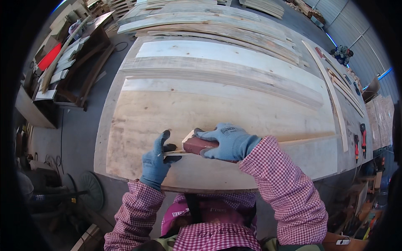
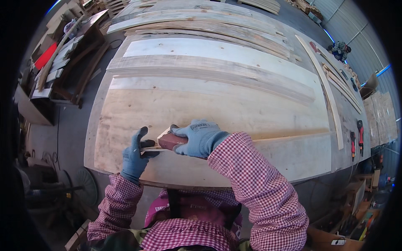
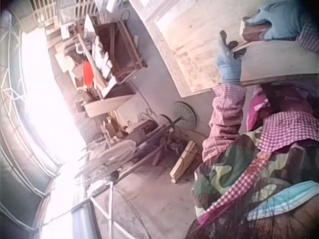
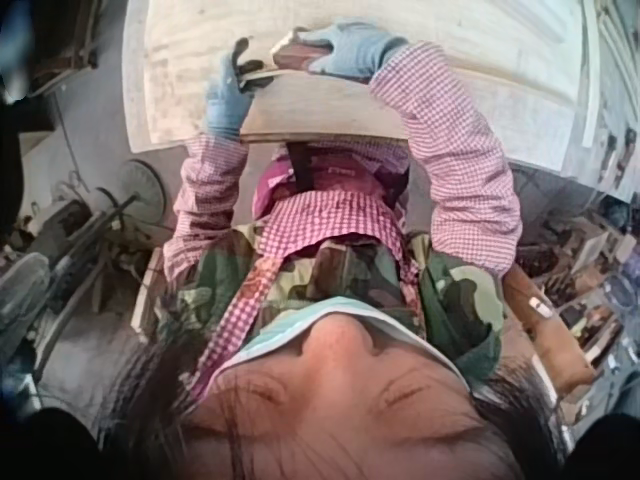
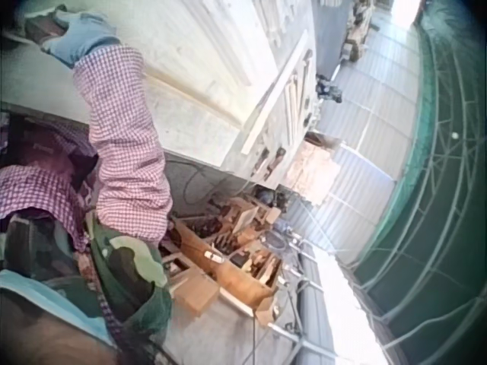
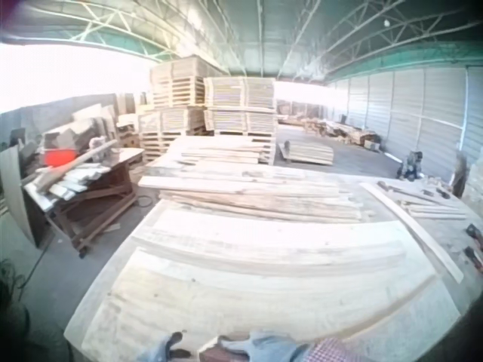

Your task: The person sands a large wooden board using a sanding block. They move the block back and forth along the grain, covering different sections of the board's surface.

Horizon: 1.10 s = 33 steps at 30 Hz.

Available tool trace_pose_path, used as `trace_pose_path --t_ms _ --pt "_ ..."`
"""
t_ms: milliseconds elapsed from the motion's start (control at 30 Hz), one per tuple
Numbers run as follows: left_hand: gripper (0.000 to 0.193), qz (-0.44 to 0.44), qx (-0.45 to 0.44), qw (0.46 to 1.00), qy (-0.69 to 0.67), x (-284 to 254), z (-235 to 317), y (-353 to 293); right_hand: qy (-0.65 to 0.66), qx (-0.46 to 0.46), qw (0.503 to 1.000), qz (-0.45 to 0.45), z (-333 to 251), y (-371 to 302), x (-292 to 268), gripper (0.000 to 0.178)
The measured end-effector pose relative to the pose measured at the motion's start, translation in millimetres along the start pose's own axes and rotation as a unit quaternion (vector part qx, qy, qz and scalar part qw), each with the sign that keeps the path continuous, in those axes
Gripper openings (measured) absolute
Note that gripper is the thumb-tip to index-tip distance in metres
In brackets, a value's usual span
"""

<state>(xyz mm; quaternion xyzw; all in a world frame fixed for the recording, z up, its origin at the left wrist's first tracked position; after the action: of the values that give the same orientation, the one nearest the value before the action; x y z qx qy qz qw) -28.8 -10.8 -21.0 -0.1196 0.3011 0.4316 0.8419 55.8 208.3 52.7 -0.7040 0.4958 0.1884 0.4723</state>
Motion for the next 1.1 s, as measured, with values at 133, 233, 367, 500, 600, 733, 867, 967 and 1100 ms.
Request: trace_pose_path --t_ms 133,233,367,500,600,733,867,967,1100 --pt "0.085 -0.024 -0.036 0.999 -0.008 -2.5 -3.6 1.0 -0.009 0.040 0.999 -0.001 24.6 -32.0 -13.7 0.073" --pt "0.089 -0.010 -0.034 0.998 -0.054 -4.3 -4.9 -1.6 -0.051 0.147 0.988 0.024 91.4 -87.8 -34.9 0.071" --pt "0.096 -0.033 -0.088 0.988 -0.126 4.7 -16.3 -0.7 0.000 0.203 0.975 0.089 163.2 -143.3 -37.6 0.072" --pt "0.099 -0.027 -0.122 0.978 -0.165 3.5 -10.5 1.3 -0.012 0.006 0.991 0.132 104.2 -98.0 -18.2 0.072" --pt "0.101 -0.004 -0.147 0.972 -0.185 1.0 -13.7 -1.0 -0.043 -0.151 0.967 0.199 12.1 -26.1 6.2 0.068" --pt "0.104 0.051 -0.065 0.993 -0.090 -4.3 -15.5 2.3 -0.117 -0.192 0.948 0.225 -59.3 27.5 24.4 0.063" --pt "0.109 0.017 -0.114 0.983 -0.146 -2.3 -22.8 2.4 -0.112 -0.193 0.946 0.233 -49.8 0.5 18.7 0.063" --pt "0.110 0.010 -0.124 0.973 -0.195 -1.4 -21.5 0.5 -0.132 -0.121 0.953 0.243 3.4 -48.8 11.3 0.064" --pt "0.110 0.005 -0.122 0.971 -0.206 1.1 -18.5 1.6 -0.115 -0.046 0.971 0.203 44.4 -81.6 -1.3 0.066"
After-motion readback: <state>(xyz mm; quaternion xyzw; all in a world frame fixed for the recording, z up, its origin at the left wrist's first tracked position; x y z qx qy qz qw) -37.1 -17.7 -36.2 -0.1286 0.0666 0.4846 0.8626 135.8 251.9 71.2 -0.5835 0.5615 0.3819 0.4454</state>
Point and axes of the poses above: each hand's wrist, its own y-axis towards the middle knuckle, its own x-axis out of the palm, z = x × y, the point moved 5 cm from there along y, towards the middle knuckle, and after that the axes turned 4 degrees about -x, right-handed, at the moved point
